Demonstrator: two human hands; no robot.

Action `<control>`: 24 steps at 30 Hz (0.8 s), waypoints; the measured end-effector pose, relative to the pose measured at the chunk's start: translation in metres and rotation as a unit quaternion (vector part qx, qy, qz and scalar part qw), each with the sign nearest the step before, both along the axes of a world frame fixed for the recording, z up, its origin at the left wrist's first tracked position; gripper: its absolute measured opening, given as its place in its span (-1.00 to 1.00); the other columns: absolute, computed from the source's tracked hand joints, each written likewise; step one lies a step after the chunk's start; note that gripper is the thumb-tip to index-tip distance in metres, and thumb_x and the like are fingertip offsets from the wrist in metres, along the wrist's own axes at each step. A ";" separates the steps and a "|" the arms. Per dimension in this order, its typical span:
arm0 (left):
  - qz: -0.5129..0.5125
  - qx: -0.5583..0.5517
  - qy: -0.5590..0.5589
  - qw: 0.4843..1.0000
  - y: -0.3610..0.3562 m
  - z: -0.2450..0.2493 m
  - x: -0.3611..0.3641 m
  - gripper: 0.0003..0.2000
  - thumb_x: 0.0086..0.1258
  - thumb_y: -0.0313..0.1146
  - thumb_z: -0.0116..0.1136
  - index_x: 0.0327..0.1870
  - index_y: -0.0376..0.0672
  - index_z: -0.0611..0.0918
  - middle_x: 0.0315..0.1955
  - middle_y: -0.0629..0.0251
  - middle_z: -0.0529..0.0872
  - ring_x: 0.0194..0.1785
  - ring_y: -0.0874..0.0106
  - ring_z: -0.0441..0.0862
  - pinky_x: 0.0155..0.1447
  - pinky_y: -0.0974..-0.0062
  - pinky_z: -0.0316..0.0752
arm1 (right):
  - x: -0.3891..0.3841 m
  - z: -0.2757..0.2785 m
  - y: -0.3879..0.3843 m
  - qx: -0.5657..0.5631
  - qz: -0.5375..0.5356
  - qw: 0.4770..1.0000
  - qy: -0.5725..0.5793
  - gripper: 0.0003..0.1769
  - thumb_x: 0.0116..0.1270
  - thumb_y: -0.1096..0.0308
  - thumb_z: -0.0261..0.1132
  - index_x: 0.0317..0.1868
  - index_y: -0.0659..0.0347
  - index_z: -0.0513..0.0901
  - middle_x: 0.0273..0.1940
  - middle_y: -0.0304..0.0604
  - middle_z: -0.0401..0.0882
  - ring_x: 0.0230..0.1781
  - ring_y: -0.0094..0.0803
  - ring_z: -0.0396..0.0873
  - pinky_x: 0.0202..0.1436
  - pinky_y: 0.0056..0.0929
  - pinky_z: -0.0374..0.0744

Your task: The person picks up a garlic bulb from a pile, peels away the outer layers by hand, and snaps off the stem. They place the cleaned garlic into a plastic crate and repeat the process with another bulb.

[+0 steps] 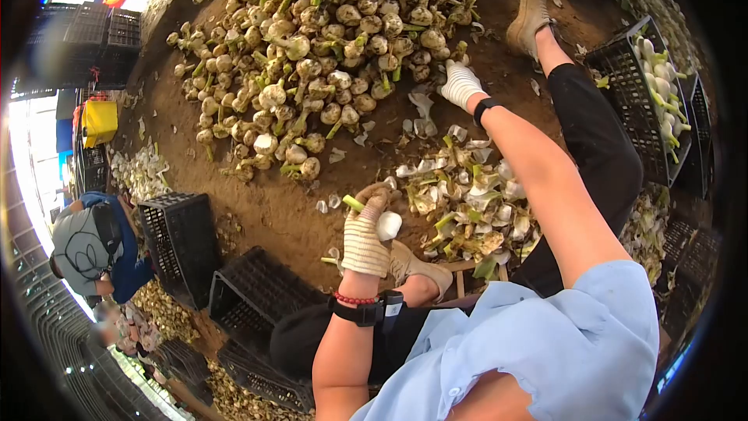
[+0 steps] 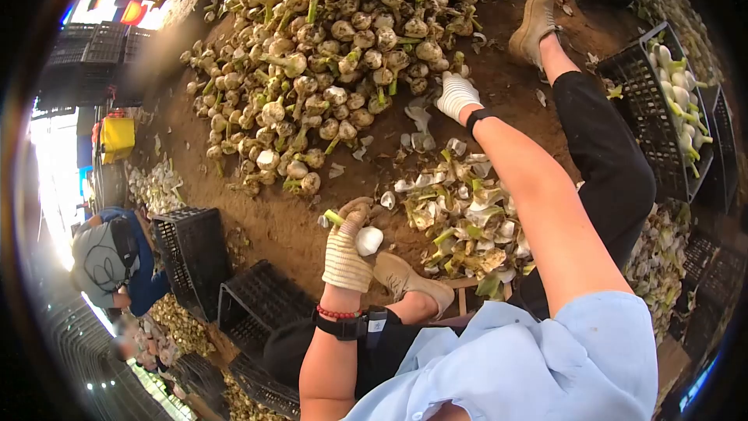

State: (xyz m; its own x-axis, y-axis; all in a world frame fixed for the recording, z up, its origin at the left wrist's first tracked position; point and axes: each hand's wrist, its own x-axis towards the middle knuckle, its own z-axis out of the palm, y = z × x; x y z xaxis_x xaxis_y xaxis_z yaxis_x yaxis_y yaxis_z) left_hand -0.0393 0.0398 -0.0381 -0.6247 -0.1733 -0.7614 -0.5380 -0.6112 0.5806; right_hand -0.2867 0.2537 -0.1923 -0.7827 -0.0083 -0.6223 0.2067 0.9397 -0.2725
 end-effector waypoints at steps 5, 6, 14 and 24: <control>-0.058 -0.097 0.051 0.992 -0.003 -0.012 -0.003 -0.66 0.31 -0.44 0.34 0.12 -0.12 0.64 -0.03 0.24 0.70 -0.11 0.43 0.70 -0.18 0.52 0.69 | 0.072 -0.004 0.021 -0.550 -0.198 0.802 -0.124 -0.61 0.30 0.13 0.38 0.04 0.16 0.65 -0.12 -0.26 0.73 -0.17 -0.47 0.60 -0.22 -0.36 0.50; -0.056 -0.074 0.088 0.992 -0.004 -0.024 -0.001 -0.50 0.28 -0.49 0.36 0.27 -0.14 0.55 0.05 0.19 0.68 -0.01 0.45 0.68 -0.09 0.57 0.67 | 0.091 0.013 0.013 -0.587 -0.199 0.763 -0.180 -0.66 0.37 0.08 0.30 0.01 0.10 0.68 -0.14 -0.34 0.75 -0.22 -0.54 0.64 -0.28 -0.48 0.50; -0.091 -0.015 0.251 0.964 0.017 0.007 0.006 -0.40 0.25 -0.56 0.42 0.32 -0.21 0.43 0.02 0.24 0.64 0.01 0.41 0.64 0.08 0.47 0.66 | 0.208 0.157 -0.033 -0.732 -0.235 0.584 -0.261 -0.60 0.44 -0.01 0.26 0.13 0.02 0.60 -0.01 -0.40 0.66 -0.14 -0.62 0.57 -0.23 -0.62 0.46; -0.103 -0.536 0.394 0.739 0.019 0.051 0.047 -0.40 0.02 -0.68 0.41 0.16 -0.18 0.51 0.03 0.16 0.51 0.05 0.21 0.59 0.09 0.37 0.58 | 0.234 0.195 -0.002 -0.456 0.028 0.880 0.127 -0.39 0.48 -0.05 0.21 0.25 0.32 0.51 0.00 -0.12 0.65 -0.08 -0.39 0.58 0.01 -0.43 0.55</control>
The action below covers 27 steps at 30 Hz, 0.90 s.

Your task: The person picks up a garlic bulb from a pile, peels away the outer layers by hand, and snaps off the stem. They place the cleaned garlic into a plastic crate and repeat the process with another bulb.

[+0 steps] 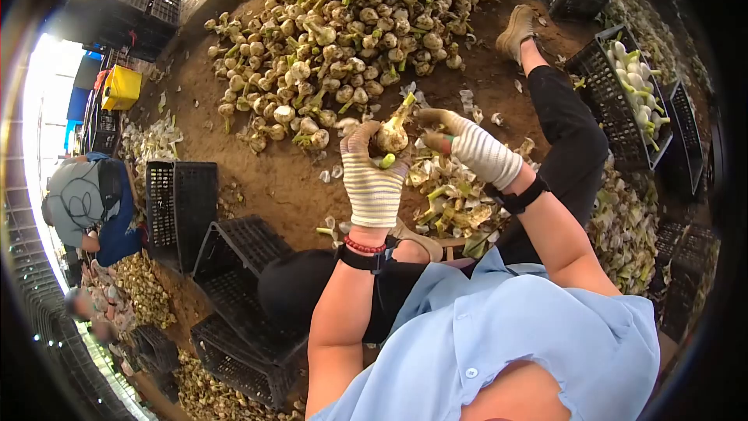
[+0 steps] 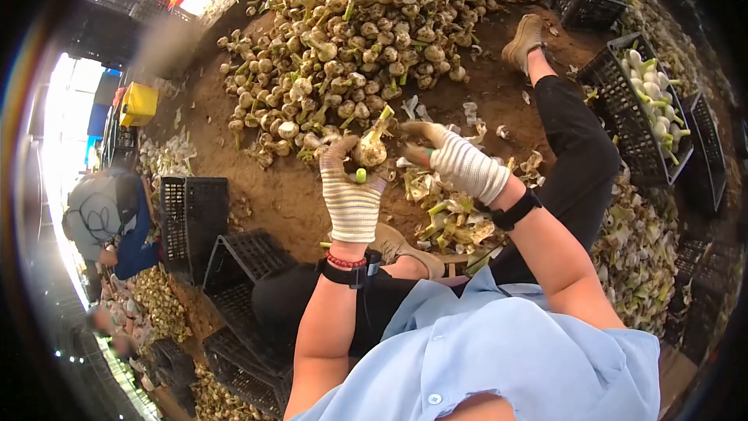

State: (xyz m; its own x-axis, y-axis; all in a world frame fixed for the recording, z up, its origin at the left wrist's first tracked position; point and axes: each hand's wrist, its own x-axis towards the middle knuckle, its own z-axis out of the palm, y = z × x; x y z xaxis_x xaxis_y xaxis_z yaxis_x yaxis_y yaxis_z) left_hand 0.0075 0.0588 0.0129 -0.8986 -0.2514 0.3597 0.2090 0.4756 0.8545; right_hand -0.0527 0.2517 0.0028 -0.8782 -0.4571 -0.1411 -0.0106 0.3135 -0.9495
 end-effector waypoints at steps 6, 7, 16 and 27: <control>0.021 -0.142 0.026 0.989 0.011 0.019 0.006 -0.35 -0.05 -0.65 0.44 0.17 -0.12 0.50 0.02 0.10 0.52 0.03 0.12 0.60 0.09 0.31 0.58 | 0.006 0.027 -0.035 -0.281 -0.011 0.957 -0.067 -0.52 0.52 0.15 0.23 0.26 0.33 0.49 -0.01 -0.19 0.65 -0.02 -0.56 0.51 0.06 -0.54 0.50; 0.023 -0.154 0.029 0.987 0.011 0.020 0.007 -0.36 -0.01 -0.65 0.39 0.19 -0.09 0.49 0.07 0.07 0.51 0.04 0.07 0.62 0.05 0.27 0.63 | 0.007 0.027 -0.037 -0.253 -0.031 0.963 -0.090 -0.55 0.53 0.19 0.22 0.24 0.33 0.50 -0.02 -0.21 0.65 -0.03 -0.56 0.50 0.05 -0.54 0.50; 0.018 -0.122 0.022 0.992 0.017 0.028 0.009 -0.35 -0.08 -0.57 0.56 0.12 -0.16 0.50 -0.06 0.12 0.55 -0.01 0.15 0.59 0.09 0.31 0.57 | 0.008 0.037 -0.019 -0.121 -0.002 0.992 0.041 -0.59 0.48 0.24 0.21 0.20 0.35 0.52 -0.08 -0.12 0.65 -0.08 -0.50 0.54 0.05 -0.47 0.52; -0.096 0.395 -0.170 0.898 0.006 0.024 0.002 -0.51 0.23 -0.44 0.44 0.15 -0.22 0.48 -0.13 0.30 0.62 -0.10 0.45 0.62 0.03 0.54 0.60 | -0.001 0.039 -0.013 -0.042 -0.026 0.996 0.074 -0.69 0.42 0.39 0.18 0.05 0.43 0.59 -0.35 0.02 0.59 -0.36 -0.33 0.55 -0.23 -0.34 0.54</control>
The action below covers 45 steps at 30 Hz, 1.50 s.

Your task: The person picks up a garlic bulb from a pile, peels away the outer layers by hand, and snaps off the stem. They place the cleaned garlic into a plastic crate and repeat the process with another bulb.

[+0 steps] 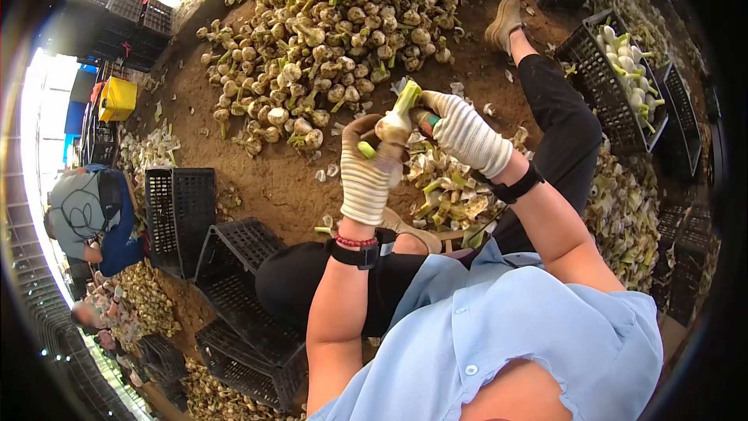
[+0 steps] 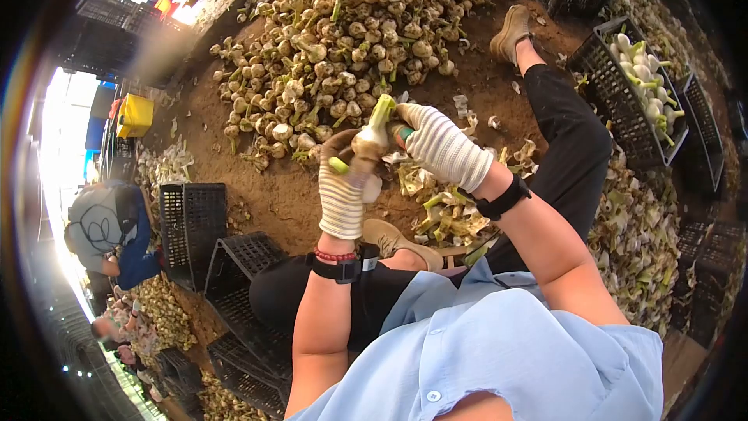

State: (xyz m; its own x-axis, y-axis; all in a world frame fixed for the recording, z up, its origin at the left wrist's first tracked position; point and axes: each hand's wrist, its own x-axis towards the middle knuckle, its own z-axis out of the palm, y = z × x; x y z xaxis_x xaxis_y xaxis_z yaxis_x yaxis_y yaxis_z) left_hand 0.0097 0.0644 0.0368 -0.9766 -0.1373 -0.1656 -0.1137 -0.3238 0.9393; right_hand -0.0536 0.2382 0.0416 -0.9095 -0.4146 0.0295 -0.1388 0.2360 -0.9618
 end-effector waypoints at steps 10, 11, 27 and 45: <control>0.044 -0.166 -0.004 0.985 -0.009 -0.034 -0.015 -0.76 0.46 -0.28 0.26 0.01 -0.22 0.65 -0.20 0.31 0.70 -0.35 0.61 0.56 -0.33 0.56 0.52 | 0.013 0.006 0.006 0.030 0.015 0.989 -0.141 -0.67 0.40 0.39 0.20 0.10 0.37 0.59 -0.46 -0.27 0.48 -0.44 -0.60 0.35 -0.36 -0.51 0.43; 0.024 -0.152 -0.038 0.987 -0.007 -0.030 -0.013 -0.75 0.45 -0.26 0.28 0.00 -0.22 0.65 -0.23 0.32 0.71 -0.36 0.61 0.58 -0.33 0.57 0.53 | 0.019 -0.003 0.004 0.014 0.031 0.993 -0.110 -0.69 0.39 0.40 0.21 0.09 0.37 0.59 -0.44 -0.25 0.50 -0.43 -0.59 0.37 -0.35 -0.50 0.44; 0.040 0.173 -0.297 0.938 -0.025 -0.047 -0.006 -0.61 0.27 0.06 0.39 -0.06 0.00 0.67 -0.32 0.38 0.70 -0.40 0.41 0.68 -0.41 0.43 0.60 | 0.006 -0.026 0.024 -0.122 0.062 0.983 -0.124 -0.71 0.43 0.27 0.29 0.05 0.27 0.66 -0.26 -0.36 0.66 -0.30 -0.61 0.52 -0.19 -0.50 0.52; 0.345 -0.039 -0.200 0.916 -0.100 -0.061 -0.022 -0.67 0.31 -0.58 0.23 0.11 -0.19 0.64 -0.19 0.24 0.73 -0.32 0.40 0.69 -0.36 0.51 0.61 | -0.041 -0.207 0.007 0.318 0.028 0.939 -0.130 -0.56 0.40 0.45 0.18 0.29 0.17 0.54 0.00 0.17 0.69 -0.27 -0.11 0.69 -0.20 -0.24 0.64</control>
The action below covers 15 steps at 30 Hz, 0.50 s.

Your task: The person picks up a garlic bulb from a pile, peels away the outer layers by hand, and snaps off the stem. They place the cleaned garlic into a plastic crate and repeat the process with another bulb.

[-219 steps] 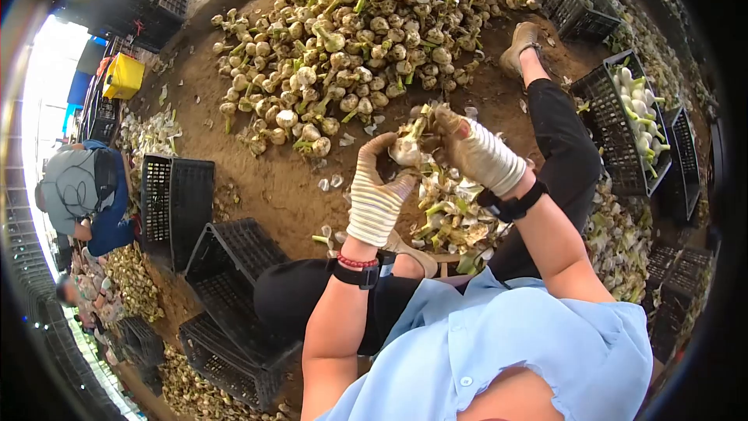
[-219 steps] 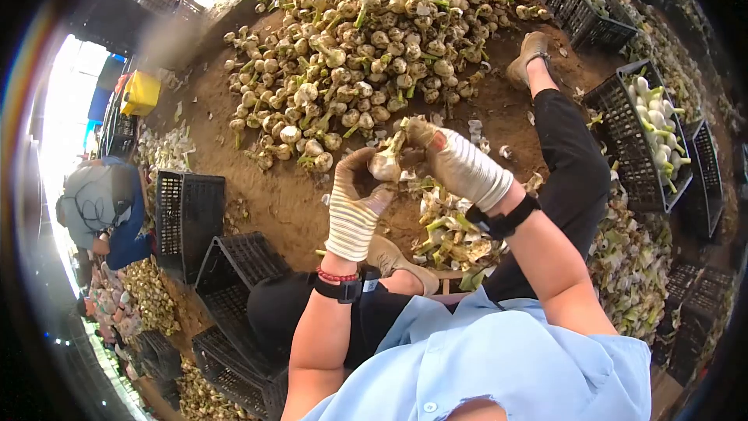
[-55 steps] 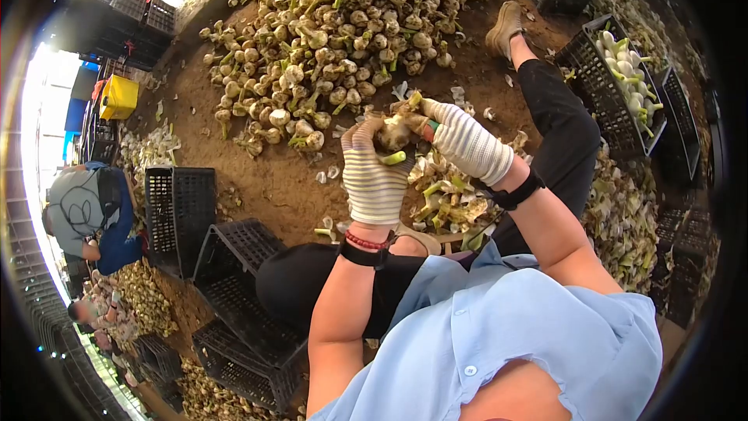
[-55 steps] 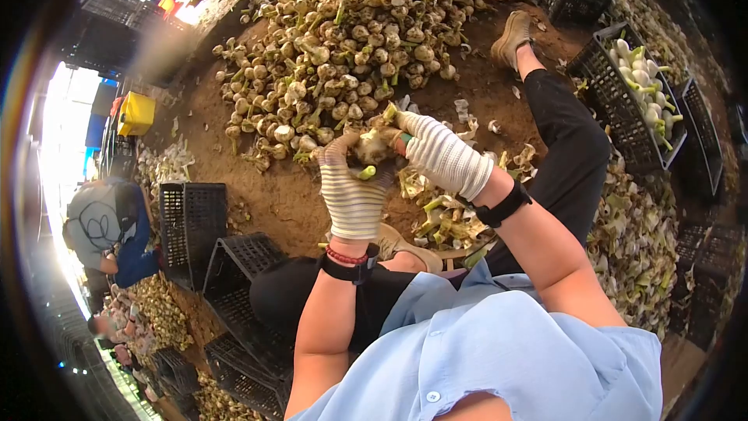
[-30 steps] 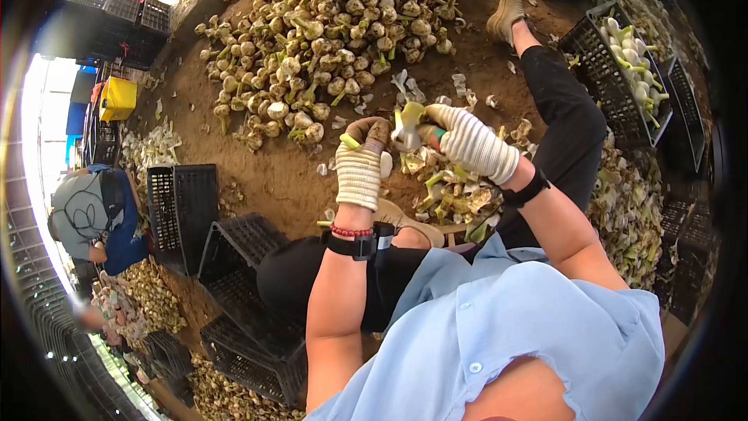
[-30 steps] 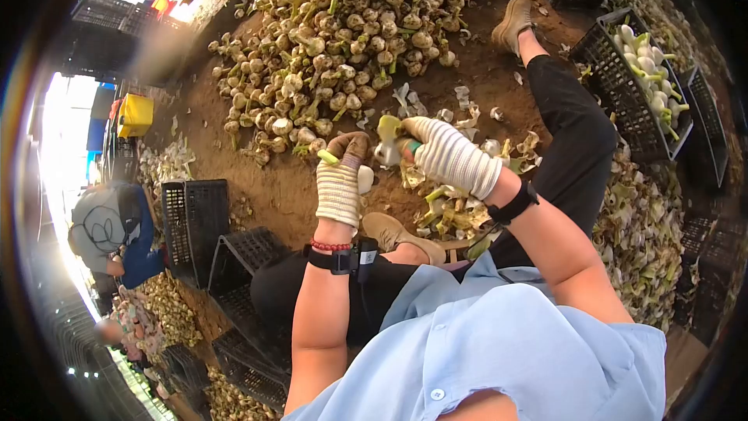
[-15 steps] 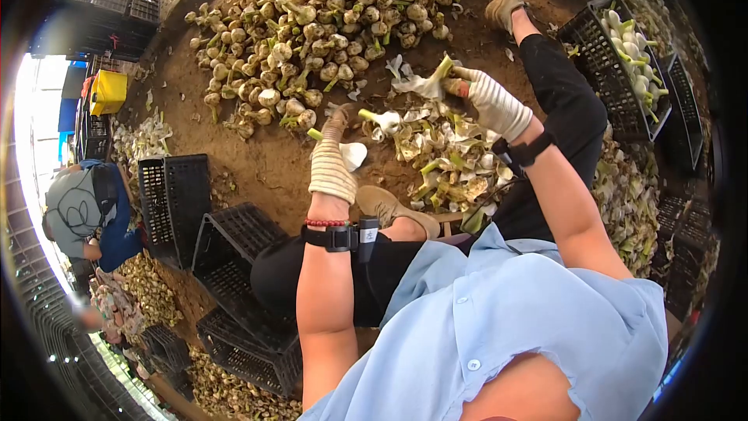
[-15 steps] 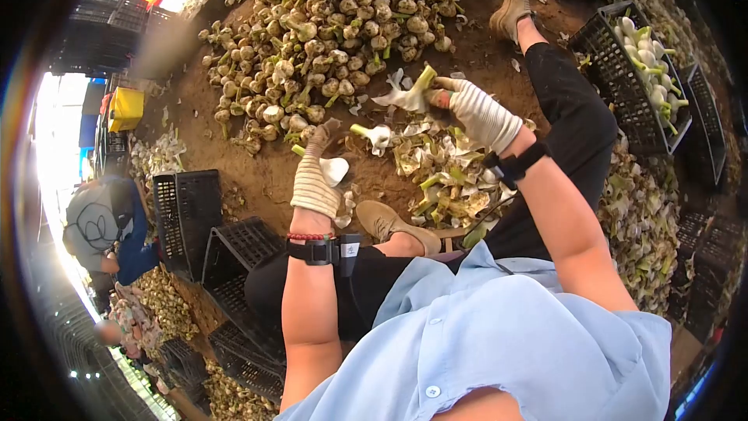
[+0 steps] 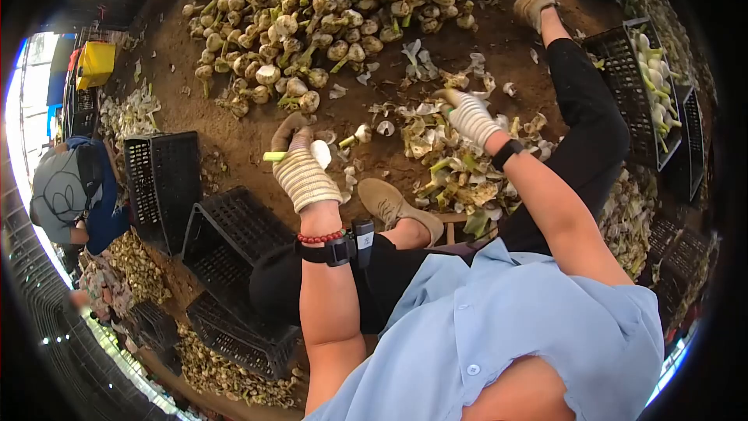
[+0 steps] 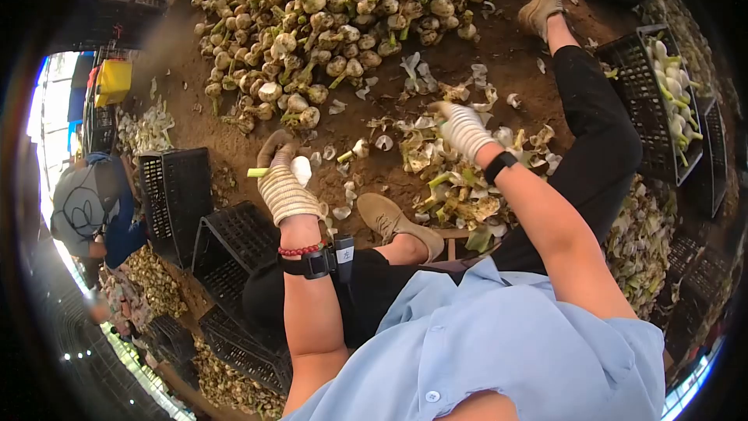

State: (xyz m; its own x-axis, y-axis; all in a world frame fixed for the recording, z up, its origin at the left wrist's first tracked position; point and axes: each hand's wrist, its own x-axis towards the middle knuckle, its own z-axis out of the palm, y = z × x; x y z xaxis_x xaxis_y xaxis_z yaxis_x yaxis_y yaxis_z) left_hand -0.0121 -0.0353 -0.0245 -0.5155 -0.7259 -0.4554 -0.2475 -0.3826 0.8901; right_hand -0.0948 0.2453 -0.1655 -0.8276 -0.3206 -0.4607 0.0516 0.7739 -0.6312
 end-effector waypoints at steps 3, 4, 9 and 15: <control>0.026 -0.031 -0.010 0.999 -0.008 -0.008 -0.002 -0.84 0.38 -0.46 0.22 -0.06 -0.15 0.70 -0.24 0.30 0.74 -0.30 0.44 0.67 -0.31 0.47 0.59 | 0.013 -0.013 -0.058 -0.051 0.096 0.993 -0.044 -0.45 0.37 0.22 0.28 0.33 0.20 0.49 0.03 0.17 0.67 0.08 0.03 0.63 0.21 -0.18 0.56; 0.029 -0.034 -0.016 0.999 -0.015 -0.014 0.000 -0.84 0.38 -0.46 0.22 -0.06 -0.15 0.70 -0.24 0.30 0.74 -0.30 0.44 0.67 -0.31 0.47 0.59 | 0.019 -0.012 -0.074 -0.049 0.137 0.989 0.011 -0.39 0.33 0.24 0.33 0.36 0.18 0.45 0.03 0.17 0.66 0.10 0.00 0.62 0.19 -0.20 0.57; 0.145 0.080 -0.119 0.979 -0.024 -0.012 0.006 -0.64 0.42 0.07 0.22 -0.16 -0.05 0.71 -0.34 0.35 0.73 -0.43 0.45 0.61 -0.45 0.42 0.52 | 0.039 -0.022 -0.151 0.042 0.270 0.962 -0.009 -0.30 0.33 0.34 0.34 0.47 -0.07 0.34 0.36 0.04 0.38 0.26 -0.01 0.47 0.32 -0.08 0.51; 0.124 0.092 -0.213 0.965 -0.034 -0.012 0.017 -0.62 0.35 0.11 0.26 0.00 0.06 0.64 -0.26 0.36 0.62 -0.39 0.40 0.55 -0.40 0.37 0.48 | 0.028 -0.033 -0.187 0.182 0.372 0.907 -0.075 -0.44 0.34 0.28 0.36 0.33 0.02 0.46 0.28 0.07 0.48 0.22 -0.03 0.51 0.26 -0.12 0.52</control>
State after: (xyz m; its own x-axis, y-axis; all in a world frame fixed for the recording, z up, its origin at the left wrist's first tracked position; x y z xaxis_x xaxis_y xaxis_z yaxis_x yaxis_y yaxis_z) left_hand 0.0050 -0.0689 -0.0365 -0.0732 -0.6896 -0.7205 -0.4569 -0.6190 0.6388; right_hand -0.0669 0.0580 -0.1989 -0.3632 -0.5691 -0.7377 -0.5061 0.7853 -0.3566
